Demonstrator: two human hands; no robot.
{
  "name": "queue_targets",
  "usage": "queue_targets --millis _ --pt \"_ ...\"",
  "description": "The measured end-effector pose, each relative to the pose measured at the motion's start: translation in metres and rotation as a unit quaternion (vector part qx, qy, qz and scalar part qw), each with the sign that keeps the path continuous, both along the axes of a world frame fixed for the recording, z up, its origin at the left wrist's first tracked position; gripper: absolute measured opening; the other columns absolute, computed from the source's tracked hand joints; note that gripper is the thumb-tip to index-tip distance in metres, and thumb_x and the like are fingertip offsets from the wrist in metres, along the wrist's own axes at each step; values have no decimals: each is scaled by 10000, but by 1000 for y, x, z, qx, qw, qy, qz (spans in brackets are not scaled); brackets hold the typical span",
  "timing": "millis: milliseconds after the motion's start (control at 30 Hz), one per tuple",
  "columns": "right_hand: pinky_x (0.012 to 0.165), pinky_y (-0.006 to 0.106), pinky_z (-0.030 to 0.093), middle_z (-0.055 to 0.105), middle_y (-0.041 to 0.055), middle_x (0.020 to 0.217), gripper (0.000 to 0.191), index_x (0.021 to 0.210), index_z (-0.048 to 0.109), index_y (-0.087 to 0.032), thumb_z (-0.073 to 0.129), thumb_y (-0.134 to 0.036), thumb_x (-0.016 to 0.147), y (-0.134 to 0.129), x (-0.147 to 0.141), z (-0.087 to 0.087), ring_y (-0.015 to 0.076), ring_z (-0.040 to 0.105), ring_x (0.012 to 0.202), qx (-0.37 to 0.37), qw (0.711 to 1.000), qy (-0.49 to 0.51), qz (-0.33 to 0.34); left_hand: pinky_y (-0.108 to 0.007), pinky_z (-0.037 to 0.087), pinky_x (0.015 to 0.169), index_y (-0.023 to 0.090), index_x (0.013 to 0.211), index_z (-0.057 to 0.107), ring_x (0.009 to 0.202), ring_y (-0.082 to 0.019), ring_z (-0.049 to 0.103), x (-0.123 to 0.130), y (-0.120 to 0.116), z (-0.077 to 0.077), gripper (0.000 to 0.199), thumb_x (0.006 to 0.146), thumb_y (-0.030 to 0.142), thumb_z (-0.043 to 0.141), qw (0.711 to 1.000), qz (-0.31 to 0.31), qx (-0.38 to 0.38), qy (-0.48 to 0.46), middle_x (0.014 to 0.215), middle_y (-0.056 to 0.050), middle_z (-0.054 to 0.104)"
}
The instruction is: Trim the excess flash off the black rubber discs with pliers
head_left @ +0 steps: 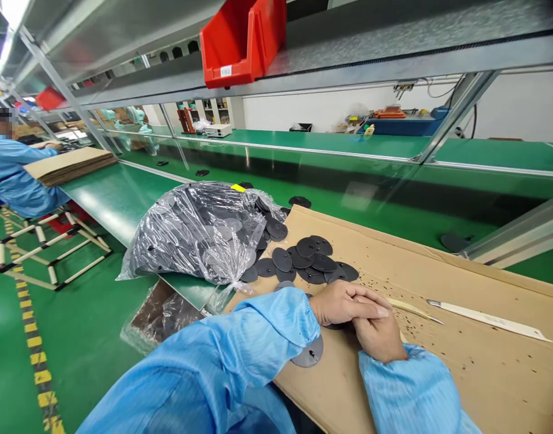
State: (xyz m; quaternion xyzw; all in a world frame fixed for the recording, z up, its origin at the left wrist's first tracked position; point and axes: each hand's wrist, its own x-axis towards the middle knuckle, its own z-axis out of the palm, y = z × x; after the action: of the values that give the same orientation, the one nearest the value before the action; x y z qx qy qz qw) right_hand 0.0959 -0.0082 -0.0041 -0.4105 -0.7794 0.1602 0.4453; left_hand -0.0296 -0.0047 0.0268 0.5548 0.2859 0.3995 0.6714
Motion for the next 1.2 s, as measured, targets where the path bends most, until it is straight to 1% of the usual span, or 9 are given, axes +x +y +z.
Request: queue_targets --millis 167,400,533,667,733,833,967,1100,1200 --pt "460 285 452 612 46 588 225 603 599 -213 443 -208 765 1 0 -4 178 577 541 -1 1000 8 16 -401 424 1023 44 994 704 1074 -285 610 -2 -1 5 593 622 504 742 1000 -1 -5 8 1050 -179 686" --pt "594 290 509 677 54 747 255 796 699 -190 447 -221 818 -3 0 -8 189 632 692 -62 998 19 26 -378 452 957 56 964 708 980 -258 634 0 1 -4 548 665 515 718 1000 11 10 7 1009 -176 693" --pt "689 309 520 682 63 797 314 792 693 -176 437 -327 896 -9 -4 -5 200 640 765 -119 992 50 5 -355 465 908 76 976 701 958 -248 637 0 -1 -3 510 683 493 719 1000 2 10 -1 988 -154 696" --pt "615 281 499 662 51 708 505 712 668 -180 316 -432 972 -11 -6 -5 171 627 672 -156 986 59 -21 -348 467 890 86 1044 675 970 -248 630 -2 -4 2 504 672 417 750 1000 -20 19 13 1011 -145 689" --pt "583 292 478 662 58 686 546 687 666 -178 305 -472 971 -11 -6 -8 179 623 644 -160 986 33 -46 -352 459 907 90 1054 669 989 -250 622 -3 -5 3 503 658 384 767 999 -25 31 19 1053 -144 679" --pt "619 317 473 681 68 728 553 737 694 -172 326 -519 960 -10 -6 -12 200 635 677 -157 985 -1 -74 -358 436 953 100 1040 674 1021 -250 612 -3 -5 3 471 658 358 769 998 -23 49 22 1085 -137 672" --pt "663 316 478 693 77 793 545 814 713 -158 324 -510 966 -11 -6 -11 207 647 745 -151 986 -4 -64 -356 431 961 100 1028 682 1037 -254 608 -3 -5 2 413 700 346 729 998 -21 52 27 1065 -135 683" --pt "656 305 486 686 81 788 560 787 705 -152 311 -506 971 -13 -7 -5 203 645 752 -140 989 15 -35 -343 430 959 93 1009 696 1040 -249 608 -2 -3 -1 365 742 340 678 998 -19 57 29 1068 -135 685" --pt "664 306 502 688 81 785 537 766 694 -170 321 -502 965 -13 -8 -1 200 648 756 -152 988 29 -22 -343 430 957 94 999 707 1021 -244 614 -1 -3 -2 367 757 365 660 998 -16 51 34 1045 -131 694"
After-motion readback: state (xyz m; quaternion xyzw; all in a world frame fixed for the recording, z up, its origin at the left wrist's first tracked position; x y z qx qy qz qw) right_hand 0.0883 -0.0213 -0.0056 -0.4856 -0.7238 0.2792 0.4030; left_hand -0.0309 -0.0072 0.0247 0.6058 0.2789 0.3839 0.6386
